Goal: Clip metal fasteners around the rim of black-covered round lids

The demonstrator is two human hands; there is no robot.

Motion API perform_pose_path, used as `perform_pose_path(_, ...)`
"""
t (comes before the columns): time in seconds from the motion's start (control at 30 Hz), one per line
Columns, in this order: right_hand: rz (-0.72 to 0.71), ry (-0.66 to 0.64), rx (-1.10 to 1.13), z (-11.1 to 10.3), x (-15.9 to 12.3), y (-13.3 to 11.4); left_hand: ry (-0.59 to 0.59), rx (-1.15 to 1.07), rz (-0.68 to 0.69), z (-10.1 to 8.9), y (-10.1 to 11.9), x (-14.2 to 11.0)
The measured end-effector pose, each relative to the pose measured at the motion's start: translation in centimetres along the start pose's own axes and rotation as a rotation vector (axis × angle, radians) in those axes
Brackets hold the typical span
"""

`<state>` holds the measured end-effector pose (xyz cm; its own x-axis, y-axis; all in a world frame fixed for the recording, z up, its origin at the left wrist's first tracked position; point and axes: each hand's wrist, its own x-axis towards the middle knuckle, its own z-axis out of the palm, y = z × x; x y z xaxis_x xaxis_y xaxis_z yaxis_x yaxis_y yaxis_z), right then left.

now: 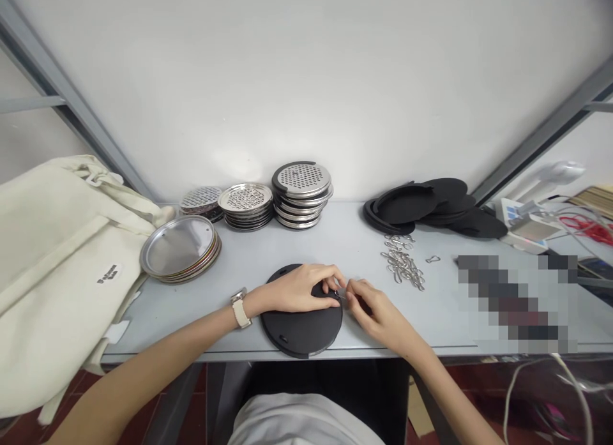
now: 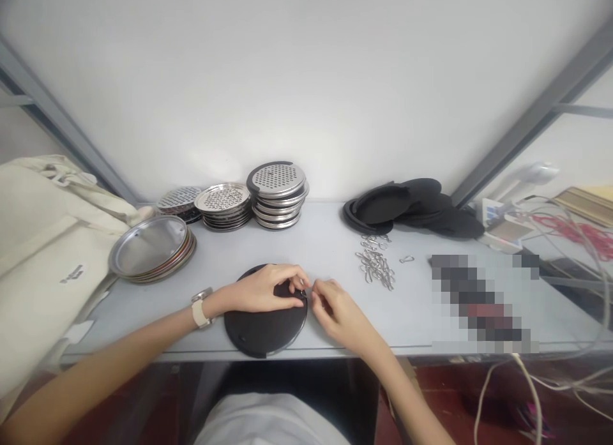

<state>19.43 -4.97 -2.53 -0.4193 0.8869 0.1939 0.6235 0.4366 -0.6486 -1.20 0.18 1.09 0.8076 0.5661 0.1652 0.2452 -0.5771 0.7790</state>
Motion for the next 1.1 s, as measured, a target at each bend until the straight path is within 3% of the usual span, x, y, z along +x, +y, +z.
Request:
perform_pose_path(0.53,-0.109,-0.021,-0.054,0.02,0.50,-0.58,0.083,0.106,0.004,0.19,0.38,-0.07)
perform_pose_path(0.83,-0.066,-0.032,-0.037,0.25,0.59,-0.38,0.113,0.158,0.014,0.24,0.46,-0.06)
perform_pose_path(1.1,-0.039,-0.061,0.018,-0.15,0.37,-0.20,0.032,0.044,0.000,0.15,0.29,0.03)
